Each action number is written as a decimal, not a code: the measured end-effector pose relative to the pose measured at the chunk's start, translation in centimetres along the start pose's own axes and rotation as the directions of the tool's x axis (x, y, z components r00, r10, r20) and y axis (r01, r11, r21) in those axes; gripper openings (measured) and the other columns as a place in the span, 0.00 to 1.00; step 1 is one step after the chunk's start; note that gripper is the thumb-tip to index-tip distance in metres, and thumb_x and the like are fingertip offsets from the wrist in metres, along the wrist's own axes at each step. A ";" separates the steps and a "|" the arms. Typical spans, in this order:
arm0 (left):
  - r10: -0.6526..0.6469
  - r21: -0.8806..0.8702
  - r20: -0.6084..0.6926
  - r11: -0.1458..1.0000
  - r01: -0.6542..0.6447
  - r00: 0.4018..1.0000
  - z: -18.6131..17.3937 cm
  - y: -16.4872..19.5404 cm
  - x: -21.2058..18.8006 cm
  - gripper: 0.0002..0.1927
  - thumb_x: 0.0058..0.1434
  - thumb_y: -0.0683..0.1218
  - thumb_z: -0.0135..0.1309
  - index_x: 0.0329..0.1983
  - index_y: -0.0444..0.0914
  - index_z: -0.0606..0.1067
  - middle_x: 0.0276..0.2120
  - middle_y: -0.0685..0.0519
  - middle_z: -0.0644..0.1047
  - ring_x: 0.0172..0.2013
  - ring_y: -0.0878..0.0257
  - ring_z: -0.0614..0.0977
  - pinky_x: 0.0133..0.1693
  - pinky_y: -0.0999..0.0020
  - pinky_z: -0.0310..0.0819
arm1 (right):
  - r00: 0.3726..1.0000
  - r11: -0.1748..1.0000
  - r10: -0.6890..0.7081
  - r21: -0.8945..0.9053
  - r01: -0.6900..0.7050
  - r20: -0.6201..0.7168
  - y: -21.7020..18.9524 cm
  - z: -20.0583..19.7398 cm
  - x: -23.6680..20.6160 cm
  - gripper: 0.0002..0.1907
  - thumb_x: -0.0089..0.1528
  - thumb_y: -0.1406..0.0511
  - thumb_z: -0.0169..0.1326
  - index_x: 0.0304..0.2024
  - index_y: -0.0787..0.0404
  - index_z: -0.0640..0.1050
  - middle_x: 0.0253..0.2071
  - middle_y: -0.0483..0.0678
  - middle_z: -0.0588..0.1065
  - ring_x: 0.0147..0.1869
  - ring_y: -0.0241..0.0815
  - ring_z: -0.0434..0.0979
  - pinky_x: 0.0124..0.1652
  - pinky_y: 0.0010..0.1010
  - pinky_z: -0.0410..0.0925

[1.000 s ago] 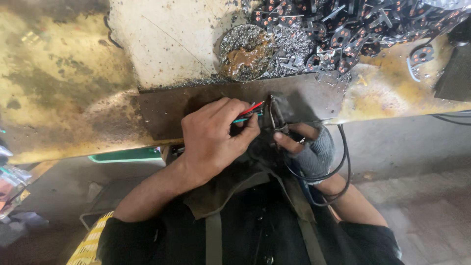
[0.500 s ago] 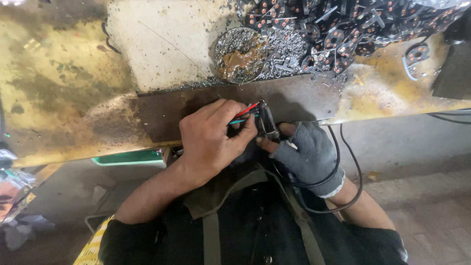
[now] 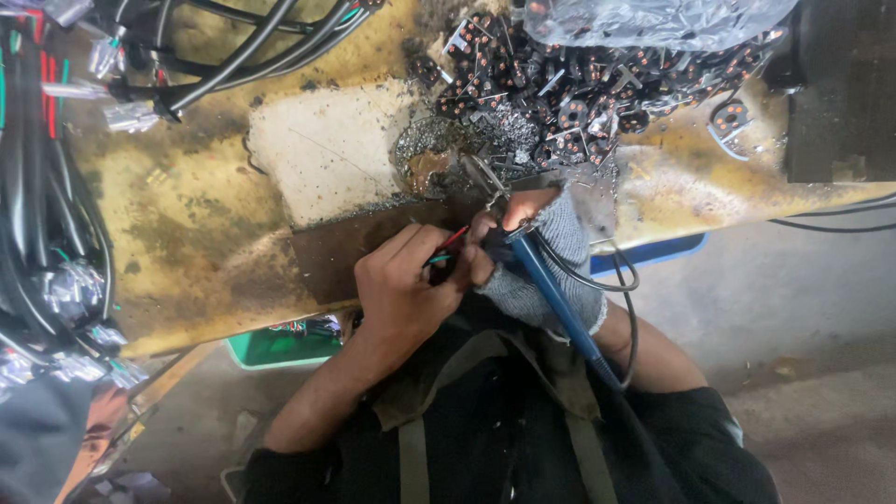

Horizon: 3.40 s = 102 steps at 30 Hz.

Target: The person uses a soldering iron to attach small black connectors to the ends of multi-colored wires. They repeatedly pick up wires, apply heat to the connector, and place the finished units on the workbench.

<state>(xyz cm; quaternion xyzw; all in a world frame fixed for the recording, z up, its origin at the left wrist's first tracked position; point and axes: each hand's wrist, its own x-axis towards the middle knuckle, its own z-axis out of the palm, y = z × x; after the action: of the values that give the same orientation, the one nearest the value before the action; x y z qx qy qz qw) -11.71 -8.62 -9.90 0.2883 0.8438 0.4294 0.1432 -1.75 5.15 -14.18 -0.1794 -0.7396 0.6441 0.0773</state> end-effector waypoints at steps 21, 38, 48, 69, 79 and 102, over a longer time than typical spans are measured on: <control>0.006 -0.204 -0.017 0.979 -0.009 1.000 -0.8 0.0 -0.7 0.07 0.62 0.38 0.62 0.44 0.36 0.81 0.37 0.48 0.82 0.36 0.58 0.86 0.39 0.69 0.78 | 0.991 0.774 -0.017 0.629 -0.073 0.136 4.4 -1.6 -1.5 0.09 0.69 0.71 0.56 0.33 0.61 0.72 0.43 0.54 0.78 0.53 0.44 0.78 0.55 0.35 0.72; -0.063 0.166 -0.111 0.983 0.081 0.992 -1.3 0.6 2.1 0.08 0.63 0.43 0.63 0.30 0.37 0.78 0.21 0.49 0.76 0.18 0.57 0.78 0.24 0.65 0.69 | 0.995 0.989 -0.058 -0.138 0.047 -0.080 0.7 -0.3 0.3 0.20 0.61 0.70 0.66 0.37 0.58 0.63 0.30 0.39 0.71 0.34 0.31 0.67 0.37 0.25 0.63; -0.057 0.089 0.189 0.995 0.040 0.980 -1.9 1.0 2.9 0.06 0.59 0.46 0.61 0.30 0.40 0.77 0.24 0.49 0.79 0.22 0.54 0.81 0.25 0.62 0.72 | 0.989 0.895 -0.137 -0.421 0.148 0.055 -0.5 -1.8 0.1 0.21 0.54 0.61 0.71 0.32 0.57 0.68 0.29 0.44 0.70 0.32 0.39 0.70 0.32 0.33 0.63; 0.005 -0.113 0.315 0.993 0.032 0.949 -3.9 -0.1 1.1 0.04 0.61 0.43 0.61 0.36 0.37 0.79 0.32 0.49 0.78 0.31 0.54 0.82 0.32 0.62 0.73 | 0.988 0.997 -0.068 -0.026 0.073 0.141 -0.9 -2.9 0.5 0.14 0.60 0.61 0.63 0.39 0.60 0.73 0.39 0.47 0.77 0.44 0.44 0.78 0.43 0.33 0.72; -0.019 0.125 0.188 0.992 -0.005 0.982 -2.2 0.9 1.3 0.07 0.57 0.43 0.63 0.29 0.39 0.76 0.29 0.50 0.74 0.31 0.50 0.79 0.32 0.56 0.72 | 0.988 0.957 -0.156 -0.250 0.149 -0.007 -2.0 -2.8 -0.6 0.26 0.59 0.63 0.67 0.53 0.63 0.69 0.37 0.44 0.78 0.36 0.37 0.80 0.37 0.28 0.72; -0.048 0.049 -0.021 0.998 0.049 0.999 -0.6 0.7 -0.1 0.07 0.54 0.44 0.64 0.27 0.39 0.76 0.29 0.53 0.75 0.30 0.55 0.79 0.29 0.60 0.71 | 0.809 0.771 -0.588 -0.292 0.566 0.016 3.3 -5.1 -3.2 0.13 0.57 0.71 0.58 0.44 0.58 0.74 0.25 0.44 0.75 0.24 0.39 0.75 0.25 0.32 0.66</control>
<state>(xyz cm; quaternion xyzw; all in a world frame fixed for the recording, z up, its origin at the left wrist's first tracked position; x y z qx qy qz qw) -11.70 -8.71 -8.94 0.2668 0.8624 0.4075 0.1382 3.53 9.02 -16.19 0.0224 -0.8396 0.4693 0.2728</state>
